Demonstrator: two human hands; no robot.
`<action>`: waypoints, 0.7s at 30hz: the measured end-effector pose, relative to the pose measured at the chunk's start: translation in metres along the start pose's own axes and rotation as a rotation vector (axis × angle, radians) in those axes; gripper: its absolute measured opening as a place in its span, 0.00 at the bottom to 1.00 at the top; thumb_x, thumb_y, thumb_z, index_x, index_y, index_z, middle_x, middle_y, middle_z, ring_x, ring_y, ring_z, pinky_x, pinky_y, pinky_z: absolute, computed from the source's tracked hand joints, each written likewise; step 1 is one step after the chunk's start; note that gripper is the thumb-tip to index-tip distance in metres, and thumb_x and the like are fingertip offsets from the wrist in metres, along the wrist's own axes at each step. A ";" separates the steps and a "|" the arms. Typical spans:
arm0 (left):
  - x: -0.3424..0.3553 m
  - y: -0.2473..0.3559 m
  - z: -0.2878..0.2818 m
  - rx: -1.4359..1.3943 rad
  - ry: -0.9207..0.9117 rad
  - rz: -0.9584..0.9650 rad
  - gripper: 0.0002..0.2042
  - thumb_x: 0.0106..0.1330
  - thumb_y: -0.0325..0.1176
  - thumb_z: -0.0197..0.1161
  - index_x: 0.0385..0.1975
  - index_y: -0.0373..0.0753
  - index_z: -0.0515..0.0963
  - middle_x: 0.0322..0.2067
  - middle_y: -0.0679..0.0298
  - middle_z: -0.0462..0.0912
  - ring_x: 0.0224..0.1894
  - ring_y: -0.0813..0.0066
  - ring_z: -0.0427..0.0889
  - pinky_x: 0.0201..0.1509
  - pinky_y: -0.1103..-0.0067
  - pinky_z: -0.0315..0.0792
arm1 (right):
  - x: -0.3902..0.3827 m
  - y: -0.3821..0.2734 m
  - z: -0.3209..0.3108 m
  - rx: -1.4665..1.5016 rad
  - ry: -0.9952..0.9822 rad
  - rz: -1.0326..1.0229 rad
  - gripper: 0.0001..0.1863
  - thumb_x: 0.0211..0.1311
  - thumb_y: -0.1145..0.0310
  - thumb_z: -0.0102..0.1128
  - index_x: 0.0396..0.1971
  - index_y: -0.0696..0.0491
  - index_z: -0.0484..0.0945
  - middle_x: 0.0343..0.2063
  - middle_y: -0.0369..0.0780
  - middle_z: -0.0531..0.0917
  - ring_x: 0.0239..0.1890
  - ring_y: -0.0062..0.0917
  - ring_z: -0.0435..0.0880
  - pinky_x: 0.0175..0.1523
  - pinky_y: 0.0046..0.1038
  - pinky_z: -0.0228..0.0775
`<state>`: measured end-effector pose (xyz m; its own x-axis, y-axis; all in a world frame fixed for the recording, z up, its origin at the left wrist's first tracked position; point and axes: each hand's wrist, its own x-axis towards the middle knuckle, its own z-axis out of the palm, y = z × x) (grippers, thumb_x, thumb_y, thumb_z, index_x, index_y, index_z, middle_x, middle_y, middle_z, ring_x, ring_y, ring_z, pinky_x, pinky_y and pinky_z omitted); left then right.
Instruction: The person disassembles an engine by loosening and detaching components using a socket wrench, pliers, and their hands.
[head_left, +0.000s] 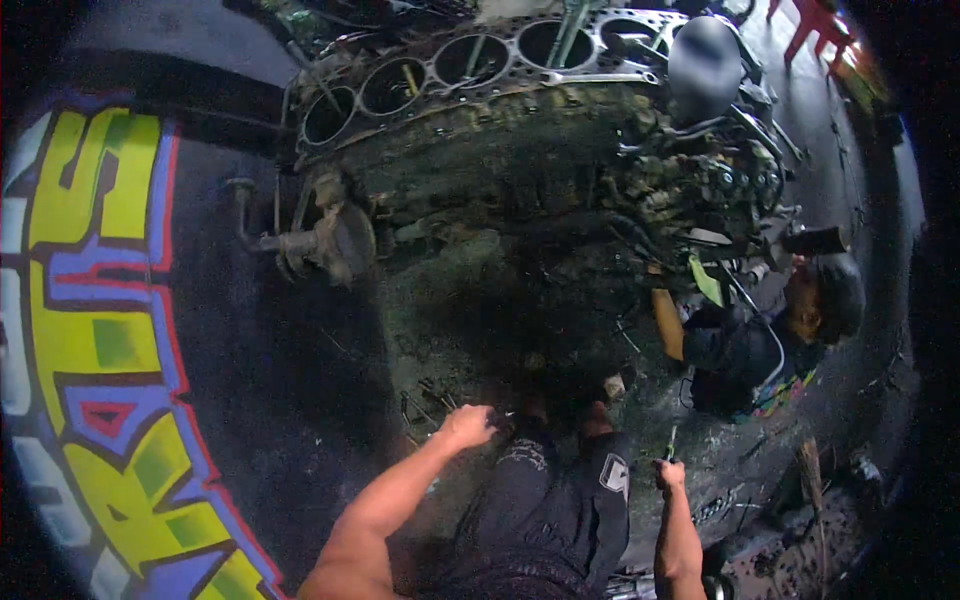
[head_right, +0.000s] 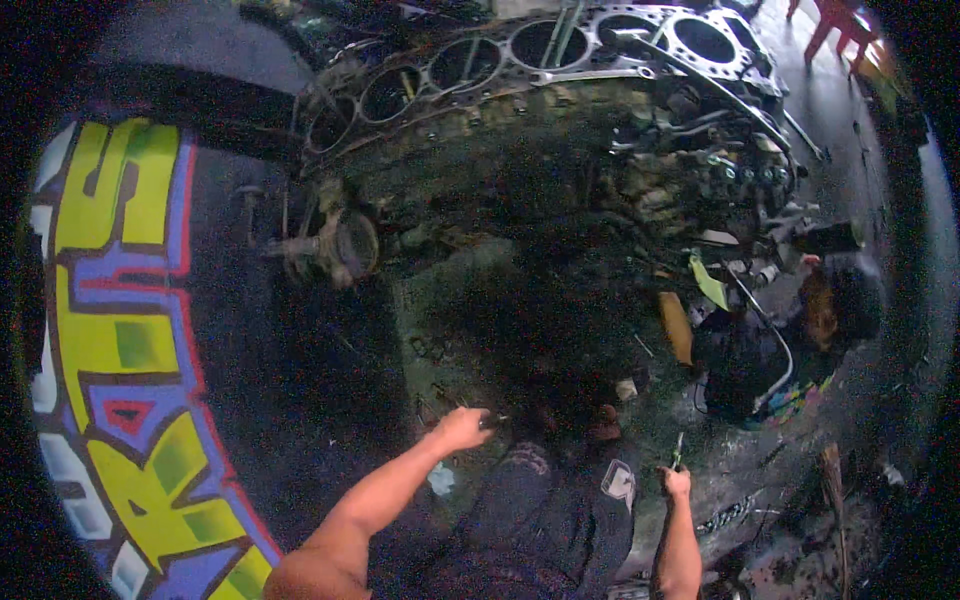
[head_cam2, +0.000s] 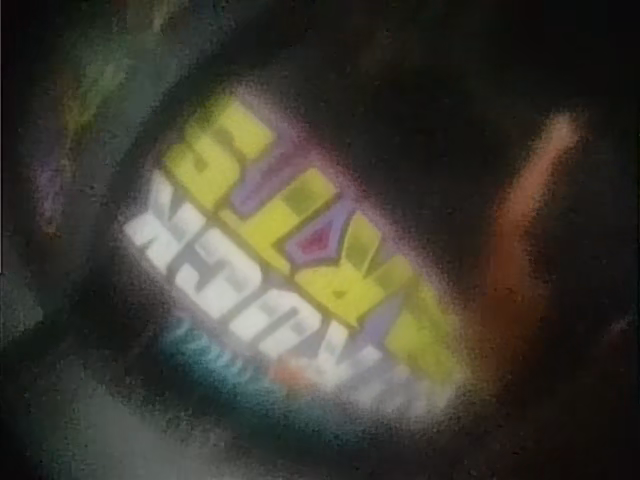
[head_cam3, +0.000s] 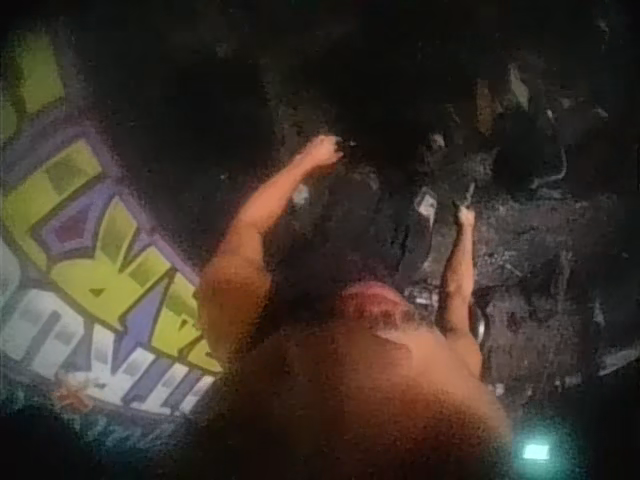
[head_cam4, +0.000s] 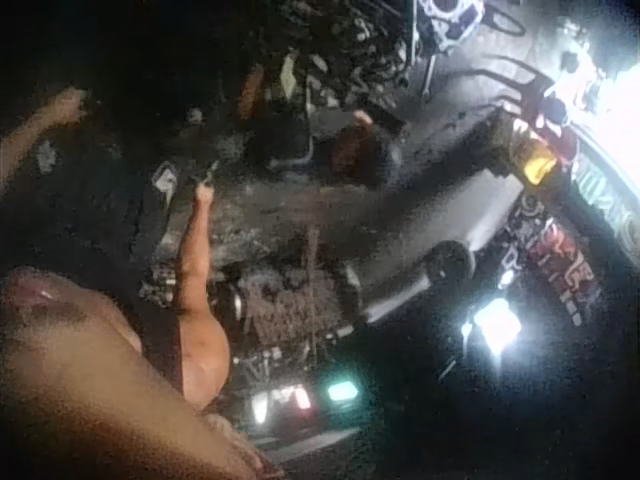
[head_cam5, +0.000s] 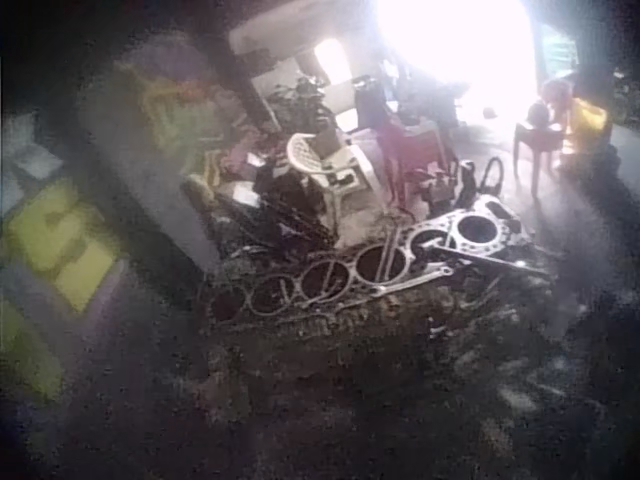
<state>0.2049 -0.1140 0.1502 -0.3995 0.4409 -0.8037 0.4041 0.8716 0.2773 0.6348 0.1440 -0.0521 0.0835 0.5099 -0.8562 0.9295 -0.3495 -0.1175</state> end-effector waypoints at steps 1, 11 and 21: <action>-0.007 -0.020 0.002 -0.003 0.011 -0.034 0.16 0.48 0.40 0.56 0.35 0.39 0.72 0.28 0.50 0.76 0.34 0.53 0.74 0.38 0.65 0.69 | -0.024 -0.023 0.012 -0.329 0.045 -0.209 0.15 0.37 0.64 0.59 0.24 0.61 0.74 0.23 0.45 0.78 0.26 0.30 0.76 0.32 0.30 0.66; -0.030 -0.112 0.020 -0.287 0.005 -0.271 0.26 0.48 0.48 0.57 0.41 0.33 0.68 0.39 0.48 0.72 0.43 0.52 0.70 0.46 0.68 0.64 | -0.116 -0.153 0.036 -0.402 -0.090 -0.276 0.30 0.39 0.49 0.56 0.36 0.61 0.71 0.36 0.53 0.73 0.41 0.43 0.72 0.46 0.34 0.63; -0.045 -0.132 0.006 -0.319 0.032 -0.275 0.23 0.47 0.44 0.58 0.40 0.34 0.69 0.36 0.50 0.74 0.41 0.56 0.72 0.44 0.71 0.66 | -0.145 -0.180 0.060 -0.443 -0.098 -0.256 0.33 0.37 0.48 0.58 0.39 0.61 0.69 0.38 0.53 0.73 0.43 0.40 0.71 0.48 0.31 0.63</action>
<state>0.1742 -0.2496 0.1466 -0.4846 0.1847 -0.8550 0.0057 0.9781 0.2081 0.4339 0.0858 0.0635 -0.1802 0.4522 -0.8735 0.9805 0.1534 -0.1229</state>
